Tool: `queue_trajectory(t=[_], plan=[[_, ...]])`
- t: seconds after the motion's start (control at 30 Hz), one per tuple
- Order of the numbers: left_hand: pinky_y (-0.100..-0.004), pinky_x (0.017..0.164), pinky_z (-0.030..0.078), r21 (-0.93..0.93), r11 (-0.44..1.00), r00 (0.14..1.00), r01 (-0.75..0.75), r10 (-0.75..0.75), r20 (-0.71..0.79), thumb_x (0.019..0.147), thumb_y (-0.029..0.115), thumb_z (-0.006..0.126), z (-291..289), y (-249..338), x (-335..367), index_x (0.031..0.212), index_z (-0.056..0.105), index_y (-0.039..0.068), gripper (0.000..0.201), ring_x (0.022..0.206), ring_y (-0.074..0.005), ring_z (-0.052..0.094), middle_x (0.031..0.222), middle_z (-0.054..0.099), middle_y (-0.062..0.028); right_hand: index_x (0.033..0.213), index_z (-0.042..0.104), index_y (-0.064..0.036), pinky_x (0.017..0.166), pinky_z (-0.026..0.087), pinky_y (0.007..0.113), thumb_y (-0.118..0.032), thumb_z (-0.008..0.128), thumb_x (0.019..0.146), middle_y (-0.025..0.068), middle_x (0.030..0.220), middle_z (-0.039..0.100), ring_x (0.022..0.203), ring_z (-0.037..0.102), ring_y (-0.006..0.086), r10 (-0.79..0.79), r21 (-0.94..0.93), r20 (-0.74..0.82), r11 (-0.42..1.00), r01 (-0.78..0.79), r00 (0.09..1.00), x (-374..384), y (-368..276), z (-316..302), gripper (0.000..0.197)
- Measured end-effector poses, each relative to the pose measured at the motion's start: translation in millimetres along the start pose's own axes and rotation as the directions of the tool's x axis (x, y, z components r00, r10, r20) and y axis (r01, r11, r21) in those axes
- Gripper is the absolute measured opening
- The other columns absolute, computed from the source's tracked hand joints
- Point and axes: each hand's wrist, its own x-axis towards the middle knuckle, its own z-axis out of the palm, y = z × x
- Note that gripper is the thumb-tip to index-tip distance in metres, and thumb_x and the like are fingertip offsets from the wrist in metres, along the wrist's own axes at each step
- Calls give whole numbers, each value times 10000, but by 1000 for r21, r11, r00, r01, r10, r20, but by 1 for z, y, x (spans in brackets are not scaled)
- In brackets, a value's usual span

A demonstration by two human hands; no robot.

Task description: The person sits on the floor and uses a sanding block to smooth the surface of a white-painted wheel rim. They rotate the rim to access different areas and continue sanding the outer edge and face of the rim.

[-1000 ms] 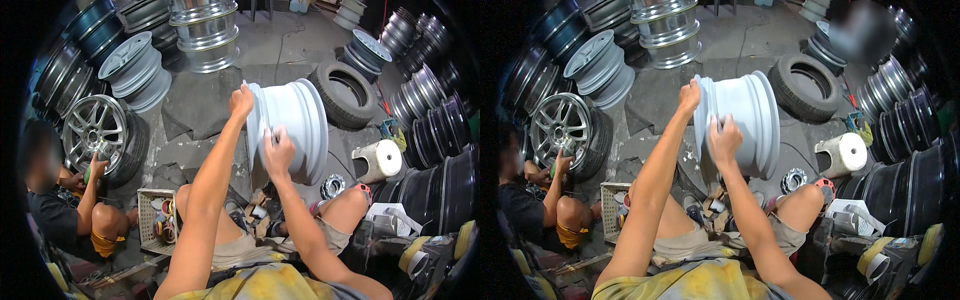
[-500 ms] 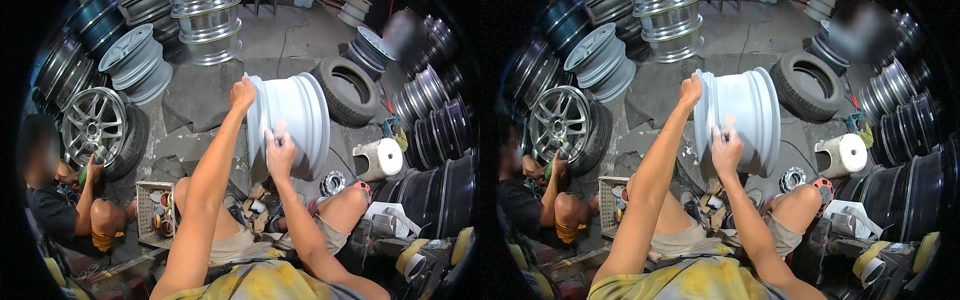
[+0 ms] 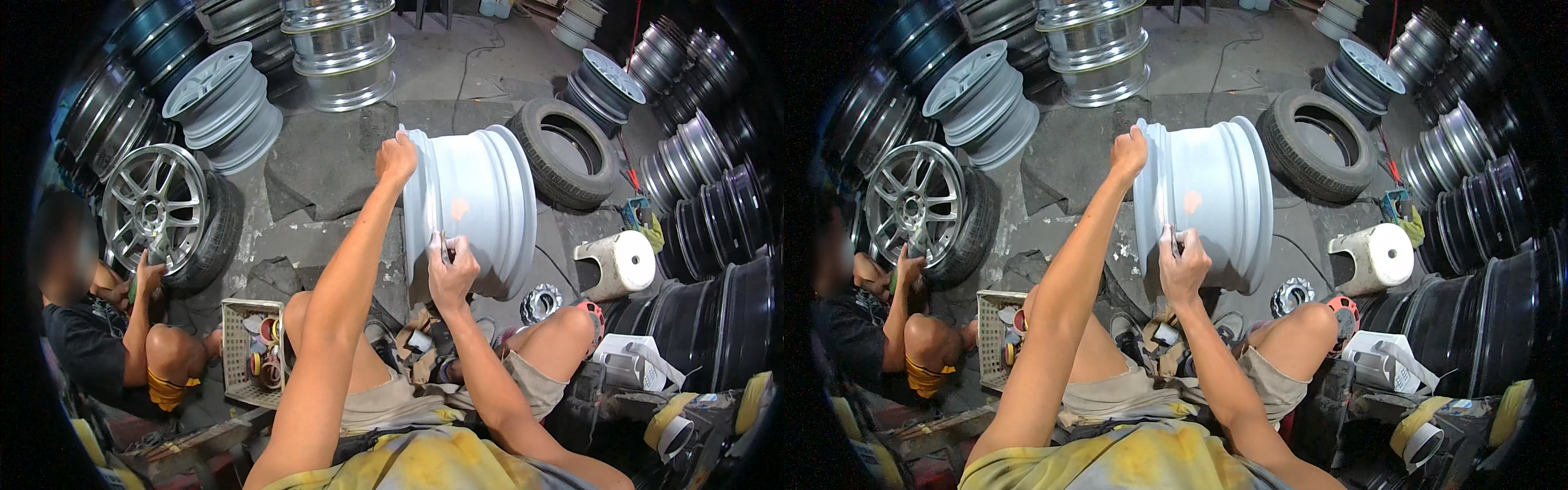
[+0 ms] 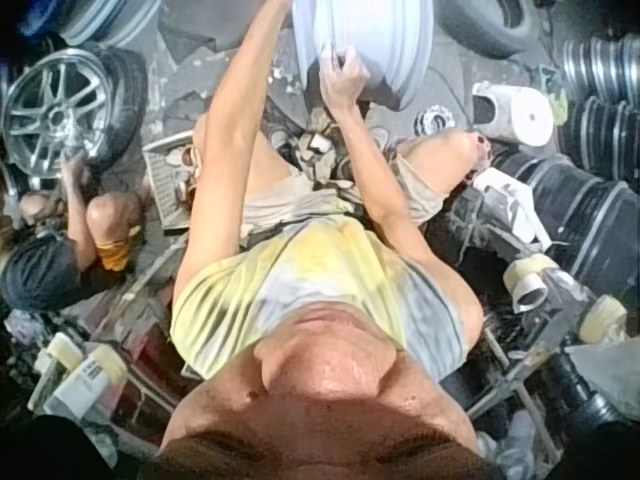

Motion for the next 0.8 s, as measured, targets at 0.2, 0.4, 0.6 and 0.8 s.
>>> queue_trajectory(t=[0.2, 0.4, 0.6, 0.8], plan=[[-526, 1034, 459, 4, 1000, 998, -27, 27, 50, 1032, 443, 350, 3, 8, -7, 1122, 697, -98, 649, 1171, -484, 619, 1183, 665, -337, 870, 580, 7, 575, 463, 471, -191, 701, 930, 211, 715, 635, 632, 631, 400, -46, -57, -23, 997, 45, 999, 45, 0, 7, 240], [-524, 1049, 447, -5, 1000, 999, -22, 23, 49, 1032, 435, 349, 1, -8, -6, 1137, 686, -107, 647, 1191, -483, 607, 1205, 650, -348, 768, 598, 5, 617, 470, 456, -211, 752, 898, 187, 678, 625, 617, 611, 371, 157, 14, 67, 987, -158, 985, 31, -4, 2, 294], [-513, 1071, 433, -19, 1000, 995, -5, 7, 96, 1028, 439, 349, 7, 9, -2, 1175, 671, -106, 650, 1227, -474, 590, 1245, 634, -347, 971, 708, -3, 706, 497, 439, -109, 718, 892, 154, 899, 622, 762, 643, 353, -181, 23, 59, 983, 180, 982, 104, -15, -5, 132], [-500, 1091, 420, -42, 998, 995, 54, -50, 84, 1021, 463, 343, 4, 2, 17, 1208, 653, -113, 680, 1260, -467, 574, 1286, 618, -342, 1108, 728, -40, 677, 516, 382, 24, 709, 847, 118, 883, 588, 746, 639, 279, -152, 24, 144, 988, 150, 978, 29, -6, -44, 269]])
